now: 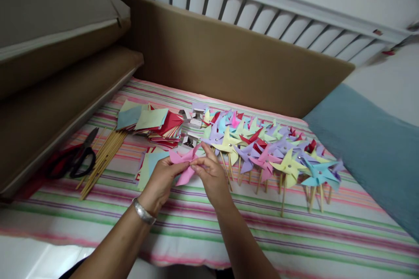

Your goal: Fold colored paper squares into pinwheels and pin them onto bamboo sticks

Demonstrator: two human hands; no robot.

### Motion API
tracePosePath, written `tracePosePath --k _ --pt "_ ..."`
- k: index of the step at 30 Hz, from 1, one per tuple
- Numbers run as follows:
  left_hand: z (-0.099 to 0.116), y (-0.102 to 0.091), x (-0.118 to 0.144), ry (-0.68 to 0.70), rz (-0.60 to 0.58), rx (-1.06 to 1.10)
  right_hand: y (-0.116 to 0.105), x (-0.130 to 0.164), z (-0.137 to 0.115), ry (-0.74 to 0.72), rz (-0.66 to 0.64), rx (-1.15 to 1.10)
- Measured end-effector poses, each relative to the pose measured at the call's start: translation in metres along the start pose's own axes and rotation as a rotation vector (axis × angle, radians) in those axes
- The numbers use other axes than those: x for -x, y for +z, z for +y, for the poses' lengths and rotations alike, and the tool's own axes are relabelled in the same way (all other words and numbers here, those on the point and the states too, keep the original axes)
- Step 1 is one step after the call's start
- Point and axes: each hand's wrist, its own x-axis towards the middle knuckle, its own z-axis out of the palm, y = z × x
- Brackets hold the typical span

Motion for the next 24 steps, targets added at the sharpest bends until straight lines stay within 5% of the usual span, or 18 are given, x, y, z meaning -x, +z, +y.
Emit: tracePosePath --k 15,24 --pt "0.0007 -0.0015 0.0007 0.026 0.029 0.013 0.0014 0.0011 0.0024 -0.102 0.013 0.021" --pt "-0.0001 -0.0010 -0.0002 0.038 0.017 -0.054 -0.0001 -0.0008 0.0022 -0.027 -0.024 -0.009"
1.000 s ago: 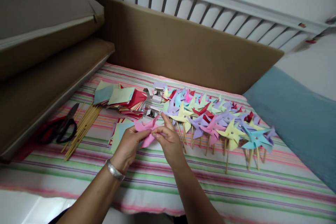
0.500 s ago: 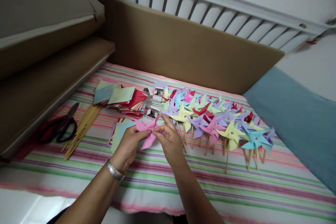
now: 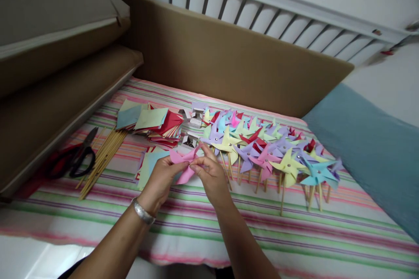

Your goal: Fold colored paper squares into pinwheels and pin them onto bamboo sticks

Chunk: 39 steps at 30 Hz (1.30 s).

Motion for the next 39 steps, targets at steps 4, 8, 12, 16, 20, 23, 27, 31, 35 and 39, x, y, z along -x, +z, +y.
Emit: tracePosePath --k 4,8,12,16,20,23,27,31,35,39 --pt "0.0007 -0.0008 0.0009 0.001 -0.008 -0.027 -0.0018 -0.0008 -0.0008 0.051 -0.011 -0.018" --pt "0.0014 0.0003 0.0016 -0.002 -0.005 -0.041 -0.0025 -0.0010 -0.0015 0.068 -0.009 -0.031" --pt "0.0011 0.0018 0.0012 0.017 0.023 -0.086 -0.0011 -0.0010 0.0000 0.119 0.013 -0.085" --pt "-0.0012 0.0015 0.0007 0.049 0.040 -0.137 0.0013 -0.0008 0.0034 0.100 0.034 -0.166" --pt "-0.0029 0.0020 0.0011 0.063 0.038 -0.150 0.0024 -0.0002 0.0047 0.110 0.028 -0.239" --pt "-0.0025 0.0029 0.0016 0.062 0.042 -0.155 0.0021 0.0001 0.0041 0.129 0.033 -0.246" --pt "-0.0024 0.0033 0.0014 0.062 0.043 -0.159 0.0018 -0.0001 0.0020 0.144 0.038 -0.261" --pt "-0.0022 0.0036 0.0014 0.054 0.043 -0.133 0.0011 -0.0005 -0.0019 0.183 0.046 -0.271" --pt "0.0008 0.0043 0.0030 0.012 -0.049 -0.053 0.0000 -0.0008 -0.0035 0.223 0.065 -0.305" --pt "0.0021 0.0033 0.0032 -0.025 -0.127 -0.017 -0.0002 -0.0006 -0.0009 0.249 0.063 -0.362"
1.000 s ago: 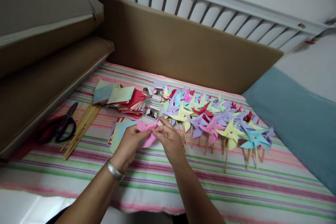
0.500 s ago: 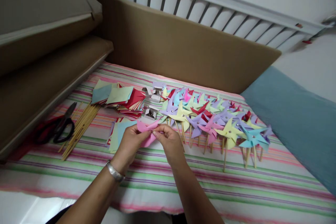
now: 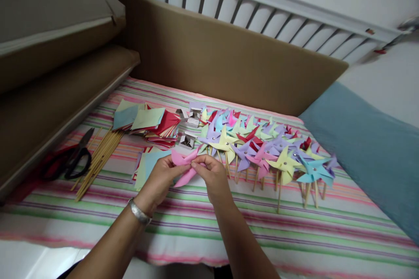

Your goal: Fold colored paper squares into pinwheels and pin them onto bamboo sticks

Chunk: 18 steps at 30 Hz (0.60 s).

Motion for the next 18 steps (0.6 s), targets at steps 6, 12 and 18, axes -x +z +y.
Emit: tracePosePath --k 6,12,18 --pt "-0.0027 -0.0027 -0.0015 -0.009 -0.011 0.023 -0.0017 0.0000 0.0024 -0.028 -0.012 0.005" --pt "-0.0031 -0.0033 -0.0018 -0.007 -0.001 0.006 -0.0015 0.0010 -0.0004 -0.034 -0.022 -0.019" --pt "-0.0038 -0.0036 -0.0020 -0.021 -0.003 0.024 -0.0013 0.0007 0.0034 -0.039 -0.033 -0.024"
